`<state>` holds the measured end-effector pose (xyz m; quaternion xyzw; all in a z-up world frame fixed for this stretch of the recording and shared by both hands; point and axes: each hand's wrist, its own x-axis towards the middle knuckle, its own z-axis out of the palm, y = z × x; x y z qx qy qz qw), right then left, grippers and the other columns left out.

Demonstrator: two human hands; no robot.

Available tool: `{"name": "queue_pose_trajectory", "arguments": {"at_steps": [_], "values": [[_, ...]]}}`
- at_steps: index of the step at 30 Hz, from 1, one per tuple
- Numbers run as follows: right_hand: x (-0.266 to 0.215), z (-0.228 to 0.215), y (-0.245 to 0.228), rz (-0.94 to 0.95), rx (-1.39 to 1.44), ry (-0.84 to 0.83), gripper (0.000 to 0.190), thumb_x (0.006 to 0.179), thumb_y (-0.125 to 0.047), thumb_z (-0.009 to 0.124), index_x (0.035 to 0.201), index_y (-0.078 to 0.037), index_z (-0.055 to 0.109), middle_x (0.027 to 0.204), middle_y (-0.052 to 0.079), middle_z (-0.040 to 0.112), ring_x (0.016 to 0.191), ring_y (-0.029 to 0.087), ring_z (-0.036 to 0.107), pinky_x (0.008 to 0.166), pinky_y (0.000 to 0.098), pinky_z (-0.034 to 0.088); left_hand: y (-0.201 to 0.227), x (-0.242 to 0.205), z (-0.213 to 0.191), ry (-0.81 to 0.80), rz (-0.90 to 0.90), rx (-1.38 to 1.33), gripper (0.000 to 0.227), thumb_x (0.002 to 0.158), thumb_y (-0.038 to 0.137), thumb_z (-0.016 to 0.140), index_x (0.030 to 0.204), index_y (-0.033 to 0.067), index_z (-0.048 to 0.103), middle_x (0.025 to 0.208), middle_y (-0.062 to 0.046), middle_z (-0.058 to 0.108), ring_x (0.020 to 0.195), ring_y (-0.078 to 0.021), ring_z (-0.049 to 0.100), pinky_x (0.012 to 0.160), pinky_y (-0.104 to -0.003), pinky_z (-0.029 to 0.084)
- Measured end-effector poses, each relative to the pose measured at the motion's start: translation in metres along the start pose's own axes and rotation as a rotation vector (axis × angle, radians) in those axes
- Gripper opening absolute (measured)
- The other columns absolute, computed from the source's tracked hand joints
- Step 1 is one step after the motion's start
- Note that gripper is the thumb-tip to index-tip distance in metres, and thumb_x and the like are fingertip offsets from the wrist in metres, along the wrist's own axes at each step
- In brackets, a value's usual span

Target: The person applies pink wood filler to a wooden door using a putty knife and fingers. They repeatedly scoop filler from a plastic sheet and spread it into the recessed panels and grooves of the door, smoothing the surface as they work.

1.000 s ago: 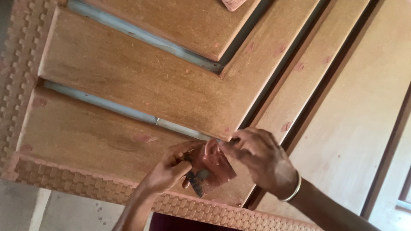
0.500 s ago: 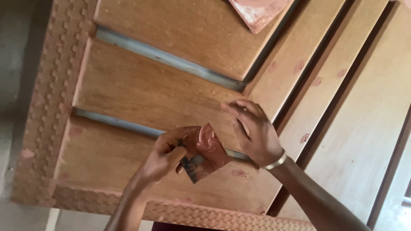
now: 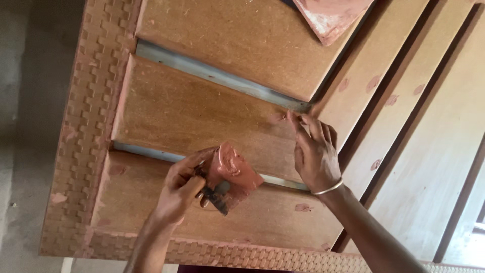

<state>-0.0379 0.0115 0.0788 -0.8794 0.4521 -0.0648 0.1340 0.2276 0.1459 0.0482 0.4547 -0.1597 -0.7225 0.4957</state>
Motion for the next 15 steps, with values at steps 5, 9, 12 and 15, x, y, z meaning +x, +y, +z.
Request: {"name": "queue_pose_trajectory", "arguments": {"at_steps": [5, 9, 12, 15], "values": [[-0.006, 0.010, 0.011, -0.036, 0.063, 0.043, 0.059, 0.083, 0.013, 0.062, 0.136, -0.012, 0.066, 0.125, 0.015, 0.062, 0.116, 0.032, 0.061, 0.105, 0.0498, 0.047, -0.011, -0.001, -0.003, 0.136, 0.059, -0.018, 0.056, 0.086, -0.010, 0.041, 0.139, -0.0050, 0.059, 0.083, -0.010, 0.067, 0.053, -0.0101, 0.055, 0.041, -0.027, 0.046], [-0.011, 0.010, 0.002, 0.040, 0.368, -0.088, 0.053, 0.091, 0.014, 0.059, 0.133, -0.017, 0.067, 0.120, 0.003, 0.076, 0.088, 0.017, 0.066, 0.079, 0.0350, 0.051, -0.015, -0.005, -0.001, 0.340, 0.087, -0.089, 0.051, 0.090, -0.004, 0.044, 0.139, -0.0055, 0.058, 0.097, -0.011, 0.071, 0.067, -0.0100, 0.063, 0.052, -0.026, 0.054], [-0.025, 0.004, -0.023, -0.081, 0.299, -0.089, 0.045, 0.091, 0.009, 0.065, 0.131, -0.013, 0.064, 0.123, 0.005, 0.074, 0.099, 0.020, 0.065, 0.091, 0.0351, 0.052, -0.013, -0.006, 0.002, 0.526, 0.189, -0.240, 0.054, 0.086, -0.003, 0.047, 0.139, -0.0085, 0.055, 0.113, -0.010, 0.070, 0.085, -0.0100, 0.071, 0.067, -0.026, 0.061], [-0.030, -0.003, -0.045, -0.229, 0.141, -0.073, 0.046, 0.086, -0.003, 0.071, 0.131, -0.009, 0.065, 0.121, 0.014, 0.067, 0.110, 0.029, 0.061, 0.100, 0.0425, 0.050, -0.005, -0.016, 0.000, 0.450, 0.458, -0.248, 0.061, 0.087, -0.001, 0.046, 0.147, -0.0058, 0.054, 0.116, -0.013, 0.070, 0.076, -0.0134, 0.065, 0.054, -0.028, 0.054]]}}
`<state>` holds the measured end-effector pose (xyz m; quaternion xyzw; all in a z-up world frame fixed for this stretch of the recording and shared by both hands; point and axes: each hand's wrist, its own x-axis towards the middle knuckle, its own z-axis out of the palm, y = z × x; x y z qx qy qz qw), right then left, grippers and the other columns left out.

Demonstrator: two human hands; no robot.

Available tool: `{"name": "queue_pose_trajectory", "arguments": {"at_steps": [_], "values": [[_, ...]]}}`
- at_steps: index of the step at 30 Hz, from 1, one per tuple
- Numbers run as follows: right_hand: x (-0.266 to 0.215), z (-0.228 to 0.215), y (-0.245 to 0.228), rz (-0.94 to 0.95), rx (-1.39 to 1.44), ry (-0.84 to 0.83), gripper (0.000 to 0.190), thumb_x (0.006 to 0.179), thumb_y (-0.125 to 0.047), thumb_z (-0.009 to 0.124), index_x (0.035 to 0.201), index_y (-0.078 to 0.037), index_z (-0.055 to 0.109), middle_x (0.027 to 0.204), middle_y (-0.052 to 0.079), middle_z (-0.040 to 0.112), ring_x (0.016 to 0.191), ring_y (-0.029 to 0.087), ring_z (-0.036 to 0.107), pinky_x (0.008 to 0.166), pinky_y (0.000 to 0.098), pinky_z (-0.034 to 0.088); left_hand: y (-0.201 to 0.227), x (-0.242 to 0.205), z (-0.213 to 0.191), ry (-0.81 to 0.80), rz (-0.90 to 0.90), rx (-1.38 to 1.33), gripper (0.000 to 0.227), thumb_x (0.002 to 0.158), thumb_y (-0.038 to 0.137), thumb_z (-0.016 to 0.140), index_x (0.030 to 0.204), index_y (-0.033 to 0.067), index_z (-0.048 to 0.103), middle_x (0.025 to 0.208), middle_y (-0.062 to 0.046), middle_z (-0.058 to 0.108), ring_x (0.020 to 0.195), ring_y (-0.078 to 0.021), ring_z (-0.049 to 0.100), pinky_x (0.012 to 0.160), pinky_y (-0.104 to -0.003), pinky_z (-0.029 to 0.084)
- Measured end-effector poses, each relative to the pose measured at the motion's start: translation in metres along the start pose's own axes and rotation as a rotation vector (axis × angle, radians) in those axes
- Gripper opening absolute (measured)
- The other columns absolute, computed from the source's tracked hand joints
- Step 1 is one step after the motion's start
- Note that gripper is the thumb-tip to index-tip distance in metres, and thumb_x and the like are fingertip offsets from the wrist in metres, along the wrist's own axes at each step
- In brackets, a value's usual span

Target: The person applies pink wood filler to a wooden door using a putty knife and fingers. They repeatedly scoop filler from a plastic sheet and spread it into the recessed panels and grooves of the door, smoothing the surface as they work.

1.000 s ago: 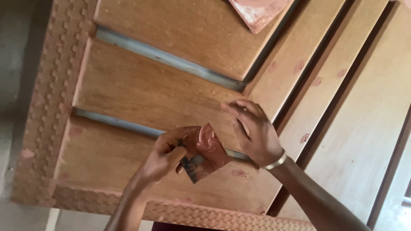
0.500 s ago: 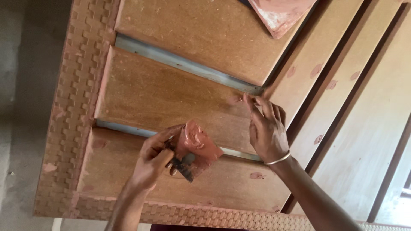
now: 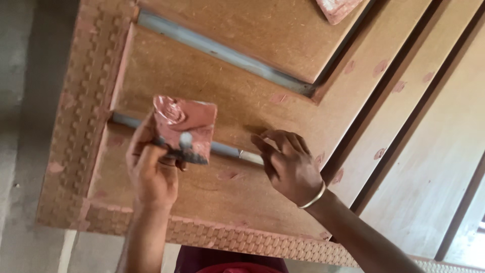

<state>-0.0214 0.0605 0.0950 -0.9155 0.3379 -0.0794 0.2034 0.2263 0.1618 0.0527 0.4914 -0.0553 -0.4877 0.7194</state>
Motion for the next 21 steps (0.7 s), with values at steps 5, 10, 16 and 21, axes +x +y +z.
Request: {"name": "queue_pose_trajectory", "arguments": {"at_steps": [5, 10, 16, 21], "values": [[0.011, 0.009, -0.028, -0.054, -0.212, -0.013, 0.053, 0.090, -0.021, 0.070, 0.139, -0.007, 0.057, 0.124, 0.020, 0.060, 0.115, 0.036, 0.057, 0.103, 0.0505, 0.043, 0.017, -0.023, -0.004, 0.009, 0.060, -0.130, 0.057, 0.093, 0.000, 0.048, 0.150, -0.0047, 0.053, 0.112, -0.010, 0.066, 0.077, -0.0137, 0.062, 0.054, -0.028, 0.051], [0.012, 0.018, -0.040, -0.127, -0.432, -0.002, 0.065, 0.083, -0.025, 0.067, 0.144, -0.014, 0.048, 0.125, 0.025, 0.055, 0.113, 0.039, 0.056, 0.100, 0.0557, 0.041, 0.039, -0.048, -0.015, 0.053, 0.040, -0.153, 0.057, 0.091, 0.001, 0.044, 0.147, -0.0045, 0.054, 0.110, -0.009, 0.068, 0.077, -0.0138, 0.062, 0.057, -0.028, 0.052], [0.009, 0.018, -0.018, 0.028, -0.096, -0.004, 0.060, 0.086, 0.000, 0.059, 0.145, -0.010, 0.055, 0.130, 0.018, 0.058, 0.121, 0.036, 0.057, 0.107, 0.0506, 0.042, 0.054, -0.034, -0.033, 0.138, -0.015, -0.165, 0.045, 0.089, -0.001, 0.045, 0.132, -0.0097, 0.055, 0.102, -0.010, 0.066, 0.072, -0.0145, 0.061, 0.055, -0.029, 0.051], [0.017, 0.019, -0.032, 0.094, -0.022, 0.058, 0.057, 0.078, 0.004, 0.062, 0.130, -0.020, 0.066, 0.125, 0.011, 0.064, 0.121, 0.032, 0.059, 0.105, 0.0474, 0.043, 0.076, 0.005, -0.048, 0.122, 0.073, -0.068, 0.057, 0.087, -0.002, 0.044, 0.143, -0.0082, 0.056, 0.103, -0.011, 0.068, 0.066, -0.0135, 0.060, 0.049, -0.028, 0.048]]}}
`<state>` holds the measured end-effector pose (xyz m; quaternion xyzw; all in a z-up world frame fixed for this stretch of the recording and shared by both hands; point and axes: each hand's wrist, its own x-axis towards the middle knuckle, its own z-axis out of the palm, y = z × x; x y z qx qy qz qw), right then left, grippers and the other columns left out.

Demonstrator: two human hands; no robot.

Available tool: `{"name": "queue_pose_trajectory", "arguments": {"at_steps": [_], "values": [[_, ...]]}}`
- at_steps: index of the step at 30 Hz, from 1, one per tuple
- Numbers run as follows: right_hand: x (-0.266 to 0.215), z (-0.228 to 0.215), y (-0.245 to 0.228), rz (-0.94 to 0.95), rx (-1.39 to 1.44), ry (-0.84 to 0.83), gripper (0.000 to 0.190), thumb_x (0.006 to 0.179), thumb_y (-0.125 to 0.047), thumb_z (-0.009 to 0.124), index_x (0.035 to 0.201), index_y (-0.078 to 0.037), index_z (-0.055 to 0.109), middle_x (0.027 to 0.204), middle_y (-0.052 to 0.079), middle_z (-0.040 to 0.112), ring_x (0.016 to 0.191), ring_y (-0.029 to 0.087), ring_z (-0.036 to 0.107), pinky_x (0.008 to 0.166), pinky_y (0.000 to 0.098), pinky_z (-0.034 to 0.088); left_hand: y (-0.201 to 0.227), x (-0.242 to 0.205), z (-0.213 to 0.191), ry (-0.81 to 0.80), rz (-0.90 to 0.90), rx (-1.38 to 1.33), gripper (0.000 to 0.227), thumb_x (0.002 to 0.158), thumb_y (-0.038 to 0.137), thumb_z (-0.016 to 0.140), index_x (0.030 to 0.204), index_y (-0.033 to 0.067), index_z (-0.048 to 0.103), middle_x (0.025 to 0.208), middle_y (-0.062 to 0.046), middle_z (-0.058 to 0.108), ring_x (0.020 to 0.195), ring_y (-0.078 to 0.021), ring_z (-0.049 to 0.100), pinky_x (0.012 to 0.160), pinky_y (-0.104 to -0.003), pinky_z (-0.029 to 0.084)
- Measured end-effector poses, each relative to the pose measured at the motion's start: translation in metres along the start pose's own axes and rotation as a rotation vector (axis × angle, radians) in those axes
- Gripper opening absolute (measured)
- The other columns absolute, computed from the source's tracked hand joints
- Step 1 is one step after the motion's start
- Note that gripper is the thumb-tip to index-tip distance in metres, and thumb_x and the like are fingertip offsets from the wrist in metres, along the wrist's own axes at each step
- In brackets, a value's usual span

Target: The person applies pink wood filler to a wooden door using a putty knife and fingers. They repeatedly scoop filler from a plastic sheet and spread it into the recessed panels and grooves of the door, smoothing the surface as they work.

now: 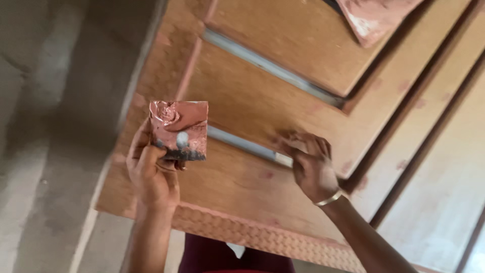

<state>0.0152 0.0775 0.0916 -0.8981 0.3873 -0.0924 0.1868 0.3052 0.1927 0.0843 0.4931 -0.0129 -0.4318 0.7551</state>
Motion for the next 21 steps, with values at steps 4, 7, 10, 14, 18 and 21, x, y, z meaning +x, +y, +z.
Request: {"name": "queue_pose_trajectory", "arguments": {"at_steps": [4, 7, 10, 14, 18, 21], "values": [[0.036, 0.007, -0.029, 0.093, 0.096, -0.034, 0.047, 0.085, 0.000, 0.068, 0.131, -0.011, 0.066, 0.123, 0.015, 0.064, 0.113, 0.033, 0.059, 0.103, 0.0484, 0.043, 0.028, 0.035, -0.013, -0.037, 0.007, -0.032, 0.059, 0.086, -0.003, 0.042, 0.144, -0.0087, 0.053, 0.105, -0.012, 0.068, 0.068, -0.0140, 0.061, 0.052, -0.029, 0.051], [0.079, 0.025, -0.065, -0.042, 0.104, -0.023, 0.045, 0.085, -0.003, 0.068, 0.130, -0.007, 0.064, 0.123, 0.017, 0.063, 0.115, 0.035, 0.059, 0.102, 0.0487, 0.043, 0.043, 0.058, -0.018, -0.067, 0.018, -0.060, 0.060, 0.086, -0.004, 0.042, 0.144, -0.0085, 0.054, 0.103, -0.012, 0.068, 0.066, -0.0131, 0.061, 0.051, -0.028, 0.050], [0.113, 0.043, -0.100, -0.180, 0.103, -0.086, 0.045, 0.089, -0.007, 0.069, 0.135, -0.007, 0.064, 0.127, 0.016, 0.062, 0.118, 0.035, 0.058, 0.105, 0.0477, 0.042, 0.053, 0.071, -0.027, -0.048, 0.009, -0.035, 0.057, 0.087, -0.005, 0.042, 0.144, -0.0090, 0.053, 0.105, -0.012, 0.069, 0.070, -0.0127, 0.063, 0.052, -0.028, 0.052], [0.134, 0.057, -0.138, -0.179, -0.239, -0.112, 0.053, 0.083, -0.013, 0.068, 0.135, -0.006, 0.061, 0.124, 0.021, 0.058, 0.117, 0.036, 0.056, 0.105, 0.0550, 0.040, 0.057, 0.084, -0.039, -0.056, -0.019, -0.010, 0.056, 0.089, -0.005, 0.041, 0.143, -0.0094, 0.054, 0.108, -0.011, 0.070, 0.075, -0.0111, 0.064, 0.058, -0.028, 0.055], [0.134, 0.056, -0.142, -0.232, -0.347, -0.086, 0.054, 0.087, -0.009, 0.063, 0.140, -0.015, 0.058, 0.127, 0.019, 0.057, 0.121, 0.034, 0.055, 0.108, 0.0565, 0.038, 0.055, 0.094, -0.048, -0.022, -0.085, -0.027, 0.057, 0.089, -0.005, 0.043, 0.144, -0.0090, 0.054, 0.109, -0.010, 0.070, 0.075, -0.0092, 0.063, 0.058, -0.024, 0.052], [0.136, 0.055, -0.129, -0.192, -0.189, -0.059, 0.051, 0.092, -0.002, 0.063, 0.142, -0.011, 0.059, 0.126, 0.017, 0.058, 0.121, 0.033, 0.057, 0.111, 0.0555, 0.039, 0.056, 0.100, -0.048, 0.047, -0.188, -0.045, 0.058, 0.086, -0.007, 0.041, 0.143, -0.0091, 0.054, 0.108, -0.009, 0.070, 0.076, -0.0083, 0.064, 0.060, -0.022, 0.051]]}}
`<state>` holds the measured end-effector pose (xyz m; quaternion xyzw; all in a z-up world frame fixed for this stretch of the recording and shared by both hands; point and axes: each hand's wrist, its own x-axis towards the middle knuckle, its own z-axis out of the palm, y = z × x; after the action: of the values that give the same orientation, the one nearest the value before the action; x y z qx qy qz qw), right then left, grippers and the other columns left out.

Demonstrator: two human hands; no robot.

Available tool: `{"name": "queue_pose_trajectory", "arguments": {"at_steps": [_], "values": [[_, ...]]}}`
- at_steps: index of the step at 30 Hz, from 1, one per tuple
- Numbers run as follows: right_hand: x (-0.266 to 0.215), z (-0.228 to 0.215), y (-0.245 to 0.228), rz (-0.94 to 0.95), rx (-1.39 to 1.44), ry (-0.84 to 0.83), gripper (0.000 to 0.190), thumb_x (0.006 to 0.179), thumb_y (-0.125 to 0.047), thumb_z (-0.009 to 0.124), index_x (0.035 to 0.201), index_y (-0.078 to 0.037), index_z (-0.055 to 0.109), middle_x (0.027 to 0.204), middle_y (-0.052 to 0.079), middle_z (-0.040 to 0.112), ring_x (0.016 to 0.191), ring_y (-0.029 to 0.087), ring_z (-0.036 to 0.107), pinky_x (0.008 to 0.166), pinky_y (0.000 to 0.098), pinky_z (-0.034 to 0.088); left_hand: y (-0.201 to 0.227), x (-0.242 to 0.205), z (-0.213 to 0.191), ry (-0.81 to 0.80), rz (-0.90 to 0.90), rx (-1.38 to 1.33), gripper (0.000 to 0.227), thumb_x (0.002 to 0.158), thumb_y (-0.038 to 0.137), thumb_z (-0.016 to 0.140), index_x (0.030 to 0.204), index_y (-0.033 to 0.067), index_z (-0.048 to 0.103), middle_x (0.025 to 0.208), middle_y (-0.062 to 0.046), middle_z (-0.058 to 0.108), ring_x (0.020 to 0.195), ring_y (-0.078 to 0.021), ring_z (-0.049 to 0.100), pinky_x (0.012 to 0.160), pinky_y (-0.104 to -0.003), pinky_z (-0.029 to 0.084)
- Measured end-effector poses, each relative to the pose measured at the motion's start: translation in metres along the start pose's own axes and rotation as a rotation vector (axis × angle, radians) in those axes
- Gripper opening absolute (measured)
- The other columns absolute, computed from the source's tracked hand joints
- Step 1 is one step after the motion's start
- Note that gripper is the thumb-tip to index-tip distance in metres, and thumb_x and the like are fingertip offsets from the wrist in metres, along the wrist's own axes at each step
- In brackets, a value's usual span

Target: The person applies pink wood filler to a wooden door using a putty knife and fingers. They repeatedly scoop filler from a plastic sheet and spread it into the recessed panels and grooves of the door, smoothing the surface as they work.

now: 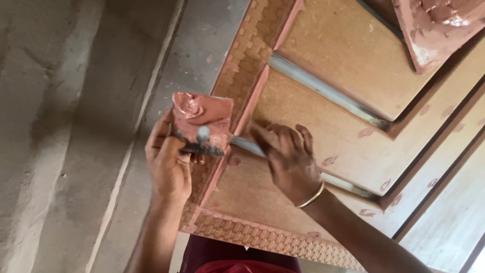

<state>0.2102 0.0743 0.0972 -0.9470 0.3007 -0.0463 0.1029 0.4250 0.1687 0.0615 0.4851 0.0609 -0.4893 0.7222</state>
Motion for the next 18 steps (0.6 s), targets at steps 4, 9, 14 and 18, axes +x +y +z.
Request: {"name": "queue_pose_trajectory", "arguments": {"at_steps": [4, 9, 14, 18], "values": [[-0.004, 0.005, 0.002, 0.059, 0.054, -0.052, 0.051, 0.083, 0.005, 0.062, 0.133, -0.003, 0.067, 0.128, 0.020, 0.060, 0.118, 0.036, 0.058, 0.109, 0.0517, 0.042, 0.001, 0.003, -0.003, 0.004, -0.055, 0.051, 0.057, 0.088, -0.006, 0.040, 0.142, -0.0075, 0.055, 0.104, -0.008, 0.070, 0.071, -0.0069, 0.062, 0.056, -0.023, 0.048], [0.014, -0.001, 0.021, 0.061, 0.139, 0.050, 0.038, 0.082, 0.009, 0.061, 0.115, -0.011, 0.065, 0.129, 0.012, 0.063, 0.119, 0.030, 0.061, 0.111, 0.0479, 0.042, -0.003, 0.011, -0.003, -0.115, -0.026, 0.100, 0.054, 0.090, -0.005, 0.039, 0.142, -0.0057, 0.054, 0.102, -0.006, 0.069, 0.067, -0.0059, 0.058, 0.050, -0.024, 0.045], [0.043, 0.000, 0.049, 0.144, -0.075, 0.040, 0.060, 0.088, 0.002, 0.066, 0.147, -0.006, 0.056, 0.129, 0.019, 0.060, 0.112, 0.035, 0.058, 0.106, 0.0494, 0.040, -0.006, 0.018, -0.007, -0.196, -0.011, 0.157, 0.055, 0.091, -0.007, 0.040, 0.143, -0.0074, 0.057, 0.099, -0.005, 0.066, 0.067, -0.0045, 0.051, 0.055, -0.022, 0.043], [0.046, -0.002, 0.055, 0.077, -0.173, -0.047, 0.065, 0.088, 0.001, 0.062, 0.149, -0.020, 0.055, 0.133, 0.019, 0.058, 0.118, 0.032, 0.058, 0.104, 0.0489, 0.040, -0.012, 0.021, -0.011, -0.236, -0.080, 0.299, 0.054, 0.086, -0.006, 0.041, 0.137, -0.0070, 0.058, 0.090, -0.007, 0.066, 0.056, -0.0071, 0.053, 0.044, -0.026, 0.045]]}}
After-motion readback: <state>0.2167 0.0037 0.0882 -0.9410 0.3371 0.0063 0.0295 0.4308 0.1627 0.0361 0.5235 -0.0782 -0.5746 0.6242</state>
